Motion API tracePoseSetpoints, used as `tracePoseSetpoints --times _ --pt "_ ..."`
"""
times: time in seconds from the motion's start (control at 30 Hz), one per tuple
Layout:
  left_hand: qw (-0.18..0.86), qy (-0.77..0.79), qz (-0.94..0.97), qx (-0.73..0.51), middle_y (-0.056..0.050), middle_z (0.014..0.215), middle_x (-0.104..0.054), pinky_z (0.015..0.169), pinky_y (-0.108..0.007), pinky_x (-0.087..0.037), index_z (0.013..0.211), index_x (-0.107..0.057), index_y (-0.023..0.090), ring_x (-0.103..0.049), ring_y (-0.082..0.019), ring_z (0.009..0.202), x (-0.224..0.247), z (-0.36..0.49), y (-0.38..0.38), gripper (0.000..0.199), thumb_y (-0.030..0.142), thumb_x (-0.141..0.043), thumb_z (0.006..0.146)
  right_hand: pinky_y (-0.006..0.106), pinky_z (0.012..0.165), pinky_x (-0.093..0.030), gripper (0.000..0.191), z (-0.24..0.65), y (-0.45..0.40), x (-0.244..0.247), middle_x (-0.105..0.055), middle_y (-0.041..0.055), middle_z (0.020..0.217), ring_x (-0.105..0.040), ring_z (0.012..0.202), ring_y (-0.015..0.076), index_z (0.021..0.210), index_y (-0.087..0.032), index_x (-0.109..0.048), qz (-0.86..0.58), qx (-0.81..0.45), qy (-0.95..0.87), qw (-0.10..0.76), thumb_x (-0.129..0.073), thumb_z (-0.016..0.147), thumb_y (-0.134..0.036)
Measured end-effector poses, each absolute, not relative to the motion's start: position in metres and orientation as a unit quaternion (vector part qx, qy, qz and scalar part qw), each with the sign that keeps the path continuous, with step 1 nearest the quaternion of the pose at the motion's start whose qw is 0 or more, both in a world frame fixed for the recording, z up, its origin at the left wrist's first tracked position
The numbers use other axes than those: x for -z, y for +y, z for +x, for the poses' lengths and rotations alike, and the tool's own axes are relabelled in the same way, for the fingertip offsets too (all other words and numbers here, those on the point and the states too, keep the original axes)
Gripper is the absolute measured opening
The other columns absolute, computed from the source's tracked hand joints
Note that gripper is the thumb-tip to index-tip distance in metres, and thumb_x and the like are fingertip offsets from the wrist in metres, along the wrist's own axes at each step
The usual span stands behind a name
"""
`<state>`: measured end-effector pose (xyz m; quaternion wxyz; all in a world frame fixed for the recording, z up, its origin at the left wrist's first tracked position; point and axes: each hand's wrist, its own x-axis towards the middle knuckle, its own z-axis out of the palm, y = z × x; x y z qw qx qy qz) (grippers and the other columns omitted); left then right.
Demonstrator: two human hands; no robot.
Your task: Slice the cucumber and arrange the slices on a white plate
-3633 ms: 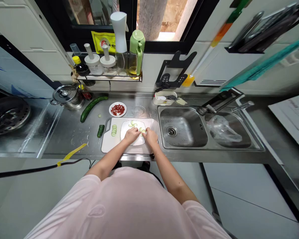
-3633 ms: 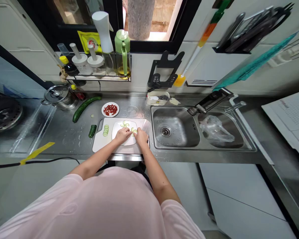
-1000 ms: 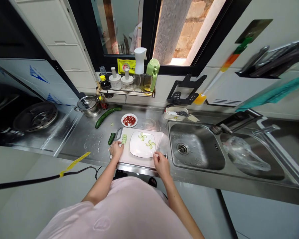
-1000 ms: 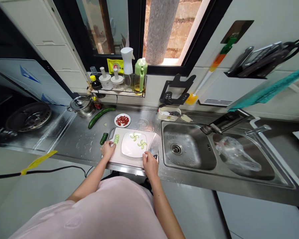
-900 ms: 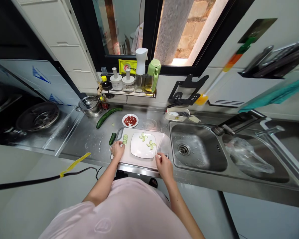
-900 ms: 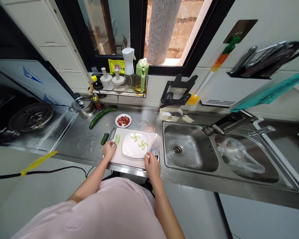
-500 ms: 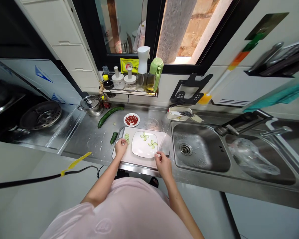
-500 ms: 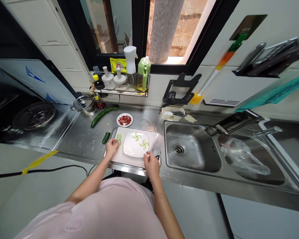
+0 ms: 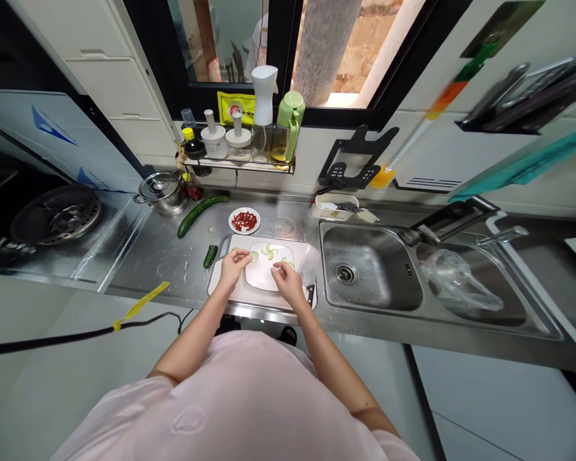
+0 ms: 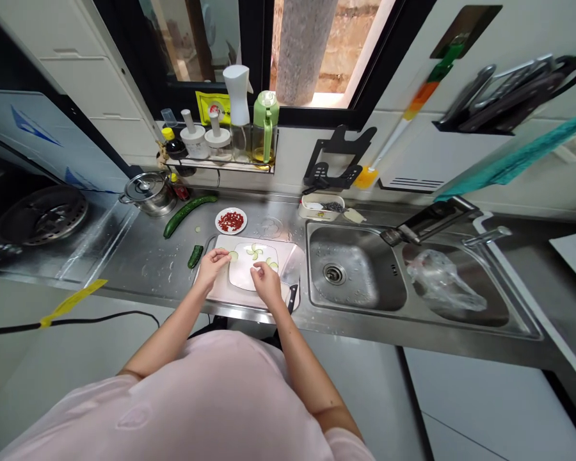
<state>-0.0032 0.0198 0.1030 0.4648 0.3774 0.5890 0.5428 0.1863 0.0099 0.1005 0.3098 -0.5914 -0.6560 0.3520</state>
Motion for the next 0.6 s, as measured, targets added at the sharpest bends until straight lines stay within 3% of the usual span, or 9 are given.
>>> tracePoseSetpoints --times 0.33,0.6 --pt "0.523 0.526 0.433 -0.511 -0.003 0.078 -0.064 0.070 -0.024 -0.046 0.087 -0.065 0.014 -0.058 -0.012 0.072 -0.148 0.010 0.015 0.032 0.033 -0.075 0.063 0.024 0.068 -0.044 0.030 0.181 0.039 -0.147 -0.065 0.0054 0.095 -0.058 0.083 0.0152 0.100 -0.018 -0.063 -0.473 -0.406 -0.673 0.397 -0.051 0.084 -0.039" --pt "0.498 0.521 0.478 -0.502 -0.003 0.077 -0.064 0.067 -0.022 -0.043 0.090 -0.064 0.015 -0.057 -0.010 0.070 -0.155 0.018 0.016 0.031 0.033 -0.073 0.067 0.026 0.067 -0.043 0.020 0.179 0.037 -0.149 -0.064 0.0028 0.082 -0.057 0.080 0.0159 0.084 -0.020 -0.063 -0.445 -0.401 -0.694 0.400 -0.053 0.084 -0.037"
